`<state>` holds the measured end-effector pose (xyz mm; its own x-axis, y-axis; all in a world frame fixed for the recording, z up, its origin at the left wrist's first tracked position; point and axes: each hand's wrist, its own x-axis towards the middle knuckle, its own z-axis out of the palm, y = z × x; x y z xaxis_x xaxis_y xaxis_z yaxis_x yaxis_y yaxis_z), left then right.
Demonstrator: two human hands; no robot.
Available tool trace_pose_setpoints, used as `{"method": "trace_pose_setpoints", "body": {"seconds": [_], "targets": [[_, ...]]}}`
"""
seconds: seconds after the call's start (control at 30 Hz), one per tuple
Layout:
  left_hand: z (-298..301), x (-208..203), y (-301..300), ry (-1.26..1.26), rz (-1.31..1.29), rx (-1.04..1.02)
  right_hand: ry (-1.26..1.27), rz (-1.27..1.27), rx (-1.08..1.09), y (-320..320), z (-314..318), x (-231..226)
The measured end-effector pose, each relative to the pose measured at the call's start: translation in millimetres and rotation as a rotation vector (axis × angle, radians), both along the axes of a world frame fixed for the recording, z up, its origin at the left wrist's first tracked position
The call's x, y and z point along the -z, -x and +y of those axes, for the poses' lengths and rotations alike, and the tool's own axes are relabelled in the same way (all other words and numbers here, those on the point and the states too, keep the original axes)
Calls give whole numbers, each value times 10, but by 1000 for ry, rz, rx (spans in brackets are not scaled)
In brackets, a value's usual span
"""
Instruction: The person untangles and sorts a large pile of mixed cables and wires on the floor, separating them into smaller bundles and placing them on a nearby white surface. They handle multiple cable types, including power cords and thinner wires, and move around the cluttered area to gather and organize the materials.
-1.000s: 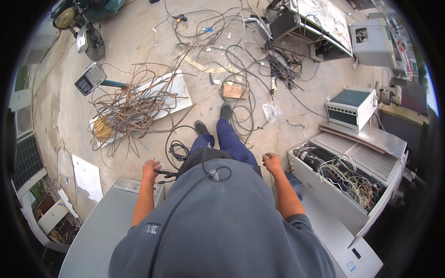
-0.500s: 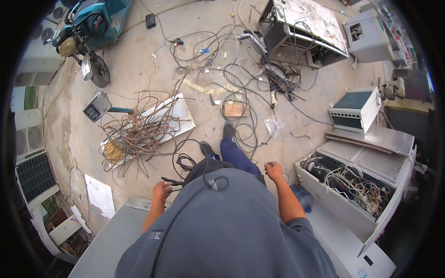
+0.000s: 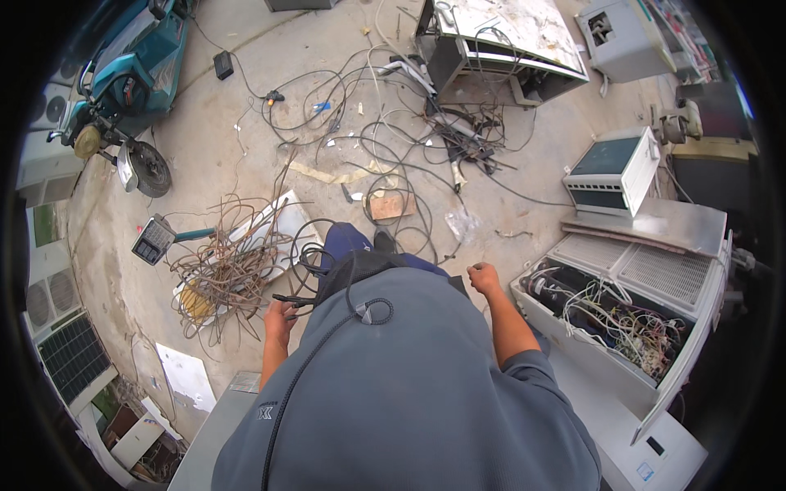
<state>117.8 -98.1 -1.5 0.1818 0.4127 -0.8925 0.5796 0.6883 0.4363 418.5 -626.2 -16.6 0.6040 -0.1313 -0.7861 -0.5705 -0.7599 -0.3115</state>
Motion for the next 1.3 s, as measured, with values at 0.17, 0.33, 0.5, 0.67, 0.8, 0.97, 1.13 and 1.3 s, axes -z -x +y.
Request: {"method": "trace_pose_setpoints", "body": {"seconds": [0.17, 0.33, 0.5, 0.67, 0.8, 0.97, 1.13, 1.3], "targets": [[16, -39, -555, 25, 60, 61, -44, 1, 105, -646, 327, 26], [192, 198, -844, 137, 300, -46, -93, 55, 89, -1305, 830, 203], [856, 179, -1435, 151, 363, 46, -46, 92, 30, -2078, 1501, 89], [1937, -174, -2696, -9, 123, 173, -134, -15, 16, -3058, 2081, 37], [2667, -538, -3636, -239, -107, 43, -211, -137, -16, -3780, 2569, -3], [2929, -537, -3867, -261, -118, -92, -140, -80, -276, -4483, 3042, 1], [2137, -302, -3316, -68, 250, -133, -134, 0, -429, -5135, 3324, 322], [596, -710, -3073, 255, 444, -139, -24, -31, -800, -5849, 3788, 921]]}}
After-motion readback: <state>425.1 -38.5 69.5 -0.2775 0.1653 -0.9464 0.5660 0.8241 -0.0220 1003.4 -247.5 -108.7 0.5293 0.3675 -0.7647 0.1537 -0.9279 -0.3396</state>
